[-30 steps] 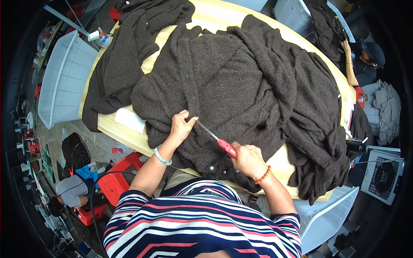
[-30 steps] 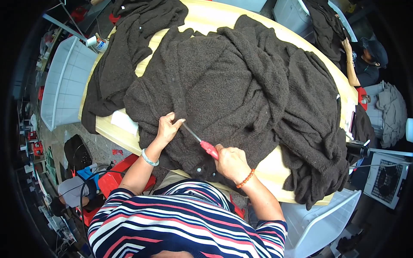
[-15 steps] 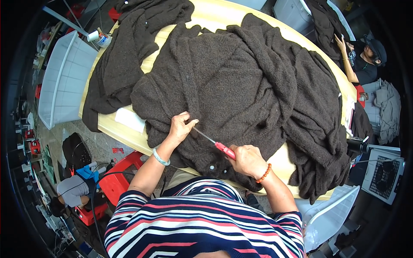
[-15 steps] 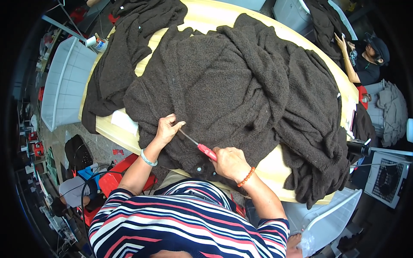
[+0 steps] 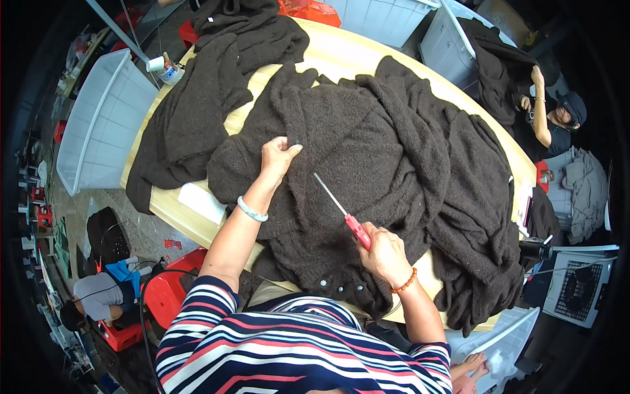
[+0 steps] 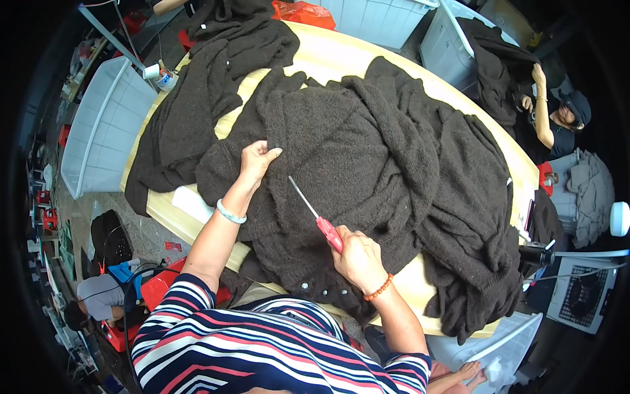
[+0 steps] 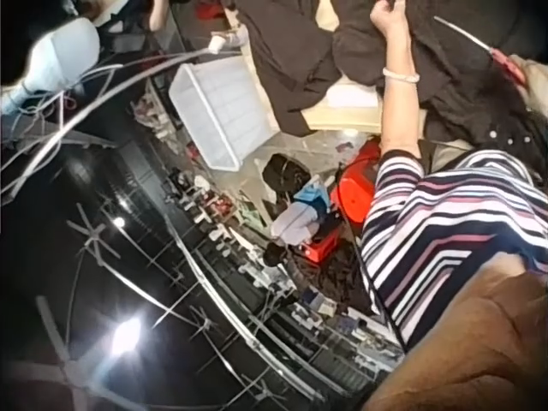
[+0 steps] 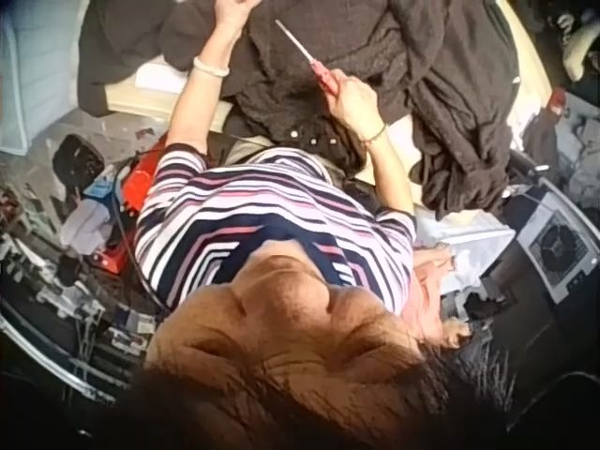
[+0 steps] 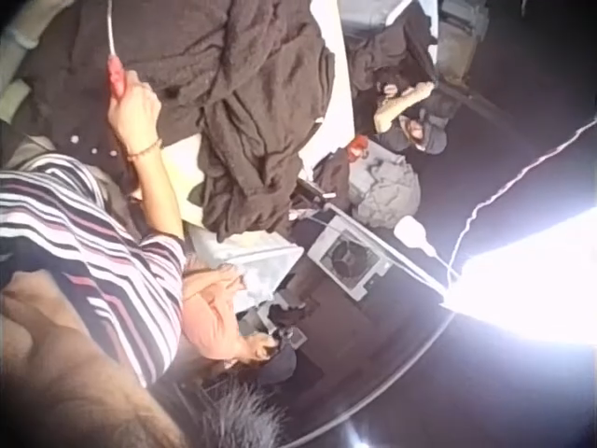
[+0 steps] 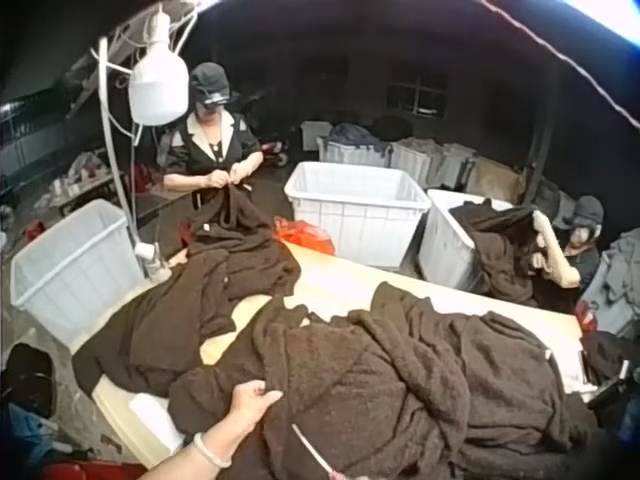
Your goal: Trim loose threads from brown garments using a thread picker tool.
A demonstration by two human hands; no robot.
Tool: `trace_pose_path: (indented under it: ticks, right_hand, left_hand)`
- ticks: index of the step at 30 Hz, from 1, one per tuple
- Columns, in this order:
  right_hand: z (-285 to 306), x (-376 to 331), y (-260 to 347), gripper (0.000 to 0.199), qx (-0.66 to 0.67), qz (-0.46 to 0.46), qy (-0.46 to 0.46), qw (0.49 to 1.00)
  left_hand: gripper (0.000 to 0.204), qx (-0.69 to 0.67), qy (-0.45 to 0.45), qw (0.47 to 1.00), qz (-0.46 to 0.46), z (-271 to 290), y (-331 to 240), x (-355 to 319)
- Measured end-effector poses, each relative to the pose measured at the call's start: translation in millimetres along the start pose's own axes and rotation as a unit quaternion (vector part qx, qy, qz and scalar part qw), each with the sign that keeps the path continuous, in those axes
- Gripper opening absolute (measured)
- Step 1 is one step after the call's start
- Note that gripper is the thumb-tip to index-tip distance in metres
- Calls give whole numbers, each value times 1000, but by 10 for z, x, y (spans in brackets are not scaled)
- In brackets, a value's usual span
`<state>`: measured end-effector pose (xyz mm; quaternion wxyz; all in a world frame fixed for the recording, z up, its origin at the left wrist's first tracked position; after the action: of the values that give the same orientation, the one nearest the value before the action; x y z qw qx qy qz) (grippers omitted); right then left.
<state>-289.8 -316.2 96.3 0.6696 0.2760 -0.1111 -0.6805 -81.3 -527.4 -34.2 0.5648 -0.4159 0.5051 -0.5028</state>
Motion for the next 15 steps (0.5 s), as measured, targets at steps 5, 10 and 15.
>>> trace_pose_path:
  ticks: [5,10,15]
  right_hand:
    - [49,329,88,19,-20,-15,-1,1000]
    - [-2,602,178,21,-52,-4,17,999]
    - [-2,655,292,22,-46,3,28,999]
  left_hand:
    - [5,-83,77,993,42,-13,128,-24]
    - [6,-142,126,982,21,30,242,-60]
    - [11,-125,125,984,26,118,400,-34]
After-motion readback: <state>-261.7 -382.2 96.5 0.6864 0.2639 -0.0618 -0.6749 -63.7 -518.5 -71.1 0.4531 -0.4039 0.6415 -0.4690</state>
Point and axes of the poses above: each hand's wrist, its own x-axis towards the middle knuckle, its own z-axis out of the back of the hand, y = z × x, the point moved 3 cm from there along x, towards the middle knuckle, and after that the axes turned 2 degrees about z, right-handed, at the moved point
